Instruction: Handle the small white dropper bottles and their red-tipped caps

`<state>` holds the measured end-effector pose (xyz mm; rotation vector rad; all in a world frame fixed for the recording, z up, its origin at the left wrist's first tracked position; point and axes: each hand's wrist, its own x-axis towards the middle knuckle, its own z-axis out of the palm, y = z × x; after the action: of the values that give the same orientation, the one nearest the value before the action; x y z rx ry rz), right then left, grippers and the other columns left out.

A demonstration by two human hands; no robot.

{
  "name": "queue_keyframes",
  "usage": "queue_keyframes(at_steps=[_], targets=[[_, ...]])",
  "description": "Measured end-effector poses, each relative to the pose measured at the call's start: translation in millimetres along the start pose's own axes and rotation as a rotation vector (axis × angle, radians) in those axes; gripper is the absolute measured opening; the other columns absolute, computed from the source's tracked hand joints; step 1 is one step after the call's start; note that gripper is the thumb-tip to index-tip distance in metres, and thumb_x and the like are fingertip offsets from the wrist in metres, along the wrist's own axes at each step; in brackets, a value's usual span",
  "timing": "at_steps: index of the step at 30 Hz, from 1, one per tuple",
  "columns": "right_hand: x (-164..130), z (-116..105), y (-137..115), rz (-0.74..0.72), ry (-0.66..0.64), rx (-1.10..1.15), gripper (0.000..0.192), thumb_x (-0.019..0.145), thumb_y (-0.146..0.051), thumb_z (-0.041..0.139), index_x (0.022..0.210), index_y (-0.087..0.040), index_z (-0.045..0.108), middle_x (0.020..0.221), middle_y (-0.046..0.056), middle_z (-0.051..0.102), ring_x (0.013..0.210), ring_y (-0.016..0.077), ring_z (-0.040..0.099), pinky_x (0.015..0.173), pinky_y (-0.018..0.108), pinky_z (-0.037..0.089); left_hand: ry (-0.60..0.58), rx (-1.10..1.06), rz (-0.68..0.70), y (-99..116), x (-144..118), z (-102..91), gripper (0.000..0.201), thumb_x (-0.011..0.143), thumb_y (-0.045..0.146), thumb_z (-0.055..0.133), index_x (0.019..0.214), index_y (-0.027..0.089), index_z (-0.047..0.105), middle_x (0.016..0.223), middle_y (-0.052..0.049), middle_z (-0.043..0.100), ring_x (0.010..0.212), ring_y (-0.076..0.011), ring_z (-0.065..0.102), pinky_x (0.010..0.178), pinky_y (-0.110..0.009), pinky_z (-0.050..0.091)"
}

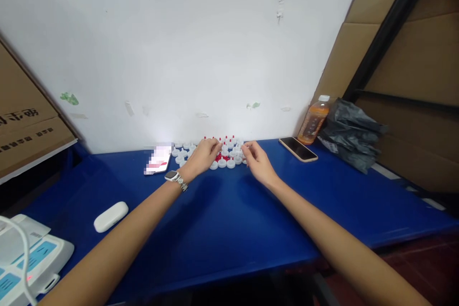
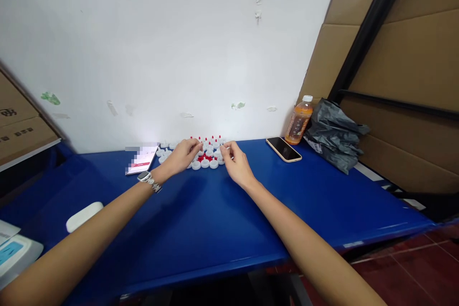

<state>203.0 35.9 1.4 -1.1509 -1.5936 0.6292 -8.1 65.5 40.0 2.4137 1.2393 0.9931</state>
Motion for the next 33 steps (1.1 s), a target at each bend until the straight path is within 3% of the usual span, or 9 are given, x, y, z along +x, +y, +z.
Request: queue_keyframes(at_steps=[4,7,9,13,18,21,24,28,33], targets=[[-2.8,-0.5,-0.8,0.006,-0.037,-0.008,0.036,0.093,-0.052,0.048,0.108,-0.021,0.061,0.073,-0.001,0.056,0.064,0.0142,0.054,0.060,0.026,0.044,-0.097,0.069,-0.001,-13.9,22.1,14.3,0.037,0.096,0.039,0.045,0.067,0.018,0.054,0.066,-0.003,0.058,0.064,-0.0171,0.051,0.065,-0.029,0.034],[-3.7,-3.3,-4.0,0.002,-0.080,0.024,0.038,0.091,-0.049,0.053,0.114,-0.020,0.063,0.073,0.000,0.058,0.064,0.0141,0.055,0.062,0.027,0.045,-0.024,0.098,-0.016,-17.6,21.4,14.4,0.035,0.097,0.038,0.042,0.073,0.018,0.059,0.072,-0.005,0.062,0.071,-0.0189,0.055,0.069,-0.030,0.037],[-4.5,-1.8,-4.6,0.002,-0.118,0.067,0.038,0.086,-0.047,0.061,0.112,-0.019,0.065,0.069,-0.001,0.059,0.062,0.0139,0.056,0.060,0.027,0.045,0.029,0.068,-0.035,-13.0,10.4,10.9,0.035,0.098,0.038,0.039,0.082,0.017,0.062,0.079,-0.006,0.064,0.073,-0.0188,0.056,0.070,-0.031,0.040],[-9.2,11.4,-3.5,0.071,-0.145,0.230,0.037,0.075,-0.047,0.073,0.098,-0.018,0.066,0.066,0.000,0.064,0.061,0.0157,0.062,0.060,0.028,0.048,-0.002,-0.151,-0.076,6.6,-28.6,7.4,0.029,0.097,0.041,0.045,0.102,0.019,0.063,0.091,-0.003,0.068,0.078,-0.0163,0.060,0.069,-0.028,0.044],[-11.5,26.6,-7.5,0.099,-0.212,0.345,0.035,0.071,-0.049,0.076,0.087,-0.017,0.072,0.084,0.007,0.073,0.078,0.0208,0.069,0.073,0.033,0.053,-0.113,-0.191,-0.033,12.6,-69.6,4.5,0.025,0.098,0.039,0.046,0.100,0.021,0.064,0.088,-0.001,0.065,0.073,-0.0131,0.056,0.065,-0.025,0.042],[0.1,30.4,-13.7,-0.026,-0.180,0.182,0.030,0.072,-0.047,0.076,0.087,-0.020,0.078,0.098,0.008,0.071,0.091,0.0202,0.065,0.080,0.033,0.050,-0.172,-0.146,-0.006,2.2,-80.2,-2.0,0.025,0.098,0.035,0.045,0.092,0.021,0.064,0.088,-0.001,0.063,0.075,-0.0132,0.055,0.067,-0.025,0.042],[24.2,38.3,-20.6,-0.123,-0.138,-0.088,0.028,0.076,-0.046,0.074,0.088,-0.022,0.080,0.090,0.005,0.065,0.083,0.0169,0.059,0.073,0.028,0.046,-0.194,-0.101,-0.029,-9.5,-84.2,-6.7,0.025,0.098,0.034,0.044,0.089,0.021,0.064,0.086,-0.001,0.062,0.071,-0.0129,0.053,0.066,-0.026,0.041],[66.4,62.7,-27.2,-0.102,-0.342,-0.244,0.027,0.083,-0.037,0.065,0.087,-0.014,0.079,0.061,-0.001,0.059,0.061,0.0119,0.051,0.060,0.024,0.038,-0.215,-0.059,-0.052,-19.9,-85.8,-7.4,0.028,0.098,0.037,0.044,0.088,0.020,0.064,0.086,-0.002,0.062,0.072,-0.0138,0.053,0.066,-0.027,0.041],[110.5,100.0,-28.0,-0.104,-0.465,-0.432,0.016,0.080,-0.020,0.064,0.082,-0.011,0.077,0.074,0.004,0.073,0.069,0.0124,0.061,0.062,0.020,0.040,-0.241,-0.084,-0.081,-23.2,-88.4,-7.9,0.030,0.098,0.038,0.043,0.087,0.020,0.064,0.086,-0.002,0.062,0.070,-0.0133,0.053,0.064,-0.027,0.041]])
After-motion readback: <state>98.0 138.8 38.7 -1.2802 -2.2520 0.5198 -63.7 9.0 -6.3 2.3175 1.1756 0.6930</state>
